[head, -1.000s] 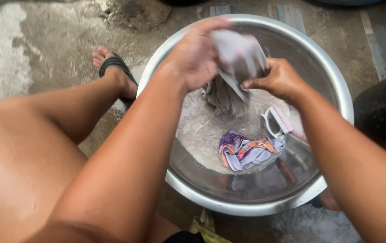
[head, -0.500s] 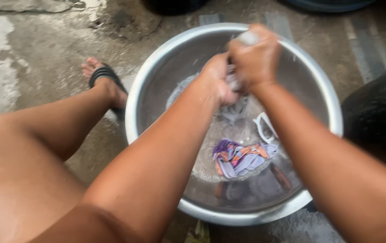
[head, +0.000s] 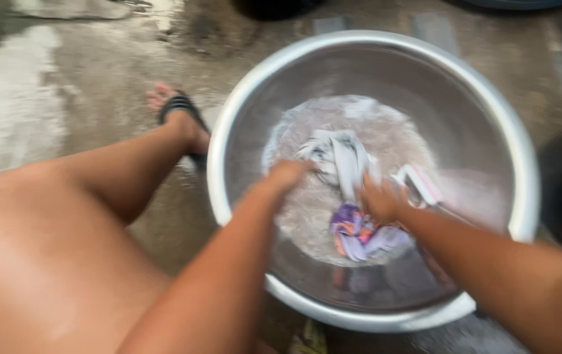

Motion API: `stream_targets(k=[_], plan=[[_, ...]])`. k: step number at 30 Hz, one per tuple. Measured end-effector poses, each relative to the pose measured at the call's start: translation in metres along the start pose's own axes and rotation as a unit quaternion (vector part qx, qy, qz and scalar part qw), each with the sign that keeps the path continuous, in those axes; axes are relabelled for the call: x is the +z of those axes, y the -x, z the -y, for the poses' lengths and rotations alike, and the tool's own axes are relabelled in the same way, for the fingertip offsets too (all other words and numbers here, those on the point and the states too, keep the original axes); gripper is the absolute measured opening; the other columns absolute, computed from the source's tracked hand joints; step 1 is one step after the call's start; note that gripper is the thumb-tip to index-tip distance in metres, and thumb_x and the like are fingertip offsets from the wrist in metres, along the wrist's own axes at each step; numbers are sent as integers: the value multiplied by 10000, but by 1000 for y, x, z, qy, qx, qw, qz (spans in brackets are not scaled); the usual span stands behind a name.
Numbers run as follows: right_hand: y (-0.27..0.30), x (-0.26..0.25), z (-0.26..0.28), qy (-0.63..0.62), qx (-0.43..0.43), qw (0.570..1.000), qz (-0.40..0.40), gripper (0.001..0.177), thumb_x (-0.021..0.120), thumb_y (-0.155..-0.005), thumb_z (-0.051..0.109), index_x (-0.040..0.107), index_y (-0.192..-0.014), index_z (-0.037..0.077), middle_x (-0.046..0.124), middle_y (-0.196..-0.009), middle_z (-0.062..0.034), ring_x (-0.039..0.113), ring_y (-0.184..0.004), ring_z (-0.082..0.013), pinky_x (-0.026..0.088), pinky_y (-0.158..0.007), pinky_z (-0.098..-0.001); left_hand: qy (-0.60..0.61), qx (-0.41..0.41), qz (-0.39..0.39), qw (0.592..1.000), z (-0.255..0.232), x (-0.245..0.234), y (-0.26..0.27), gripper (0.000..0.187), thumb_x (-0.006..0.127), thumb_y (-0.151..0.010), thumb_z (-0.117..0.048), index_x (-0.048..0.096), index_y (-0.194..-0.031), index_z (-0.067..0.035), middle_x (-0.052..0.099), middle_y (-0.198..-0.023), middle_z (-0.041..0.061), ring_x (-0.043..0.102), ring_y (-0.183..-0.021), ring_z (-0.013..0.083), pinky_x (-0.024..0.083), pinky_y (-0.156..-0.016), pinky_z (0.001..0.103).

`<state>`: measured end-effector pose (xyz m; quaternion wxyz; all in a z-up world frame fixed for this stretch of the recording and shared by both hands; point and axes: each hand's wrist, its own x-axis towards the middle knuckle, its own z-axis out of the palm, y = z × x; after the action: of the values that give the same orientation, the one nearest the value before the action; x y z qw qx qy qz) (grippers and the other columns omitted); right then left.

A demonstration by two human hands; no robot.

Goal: The person washes several items of clothing by hand in a large metal basin filled with soapy water, scrubbing different parts of the garments, wringing them out, and then moving them to a bucket.

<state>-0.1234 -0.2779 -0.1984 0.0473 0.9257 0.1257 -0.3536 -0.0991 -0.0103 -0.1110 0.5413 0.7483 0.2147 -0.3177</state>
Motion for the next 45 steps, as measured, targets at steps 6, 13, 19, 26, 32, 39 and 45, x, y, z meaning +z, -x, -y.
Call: stream_targets(k=[6,13,19,26,32,39,45], plan=[[53,-31,45,-357,-134,922,66,525,759,-903,355,627,-1345,105,684,-1324,-157,628,-1237,-334,494,-1093,-491,-322,143,35,935,81,40,-17,1018,951,-661,-384,377,-1452,-101,483,-1422,259,508,-1276,398,448,-1048,463],[158,-224,32,-771,-378,513,6,421,709,-979,254,580,-1282,-7,700,-1206,-197,715,-1126,-348,529,-980,-648,57,131,-76,987,-3,34,53,918,918,-654,-314,461,-1438,-167,663,-1320,101,640,-1193,272,524,-984,409],[193,-218,-44,-666,-60,700,-253,536,621,-747,25,654,-1279,81,731,-1094,-111,715,-973,-304,630,-850,-457,192,223,-29,955,-87,32,101,418,674,-796,-67,679,-1213,-63,761,-1018,117,743,-970,307,576,-855,406],[183,-168,12,-634,-71,735,-230,855,823,-706,-16,489,-1450,243,682,-1204,-44,697,-1062,-240,634,-764,-458,397,310,304,808,-122,47,123,490,721,-757,-79,619,-1232,-14,704,-1122,118,668,-1083,280,581,-958,429],[193,-196,50,-789,-173,495,-320,463,623,-854,-44,576,-1311,11,726,-1140,-179,734,-967,-359,655,-794,-467,423,181,64,886,-141,41,145,586,765,-801,-497,647,-1233,-120,723,-1200,94,687,-1112,257,538,-991,464],[213,-192,41,-840,-325,427,-78,608,619,-853,147,452,-1428,42,597,-1310,-189,604,-1168,-354,484,-1019,-591,537,264,60,799,-169,37,141,517,849,-690,-326,670,-1091,-53,738,-1002,108,721,-867,260,602,-773,427],[202,-223,16,-947,-129,294,30,609,585,-925,483,589,-1318,18,674,-1290,-219,674,-1166,-379,536,-995,-592,355,451,-50,817,-176,82,155,423,841,-683,-147,636,-1043,-63,708,-897,60,673,-793,183,578,-699,332]])
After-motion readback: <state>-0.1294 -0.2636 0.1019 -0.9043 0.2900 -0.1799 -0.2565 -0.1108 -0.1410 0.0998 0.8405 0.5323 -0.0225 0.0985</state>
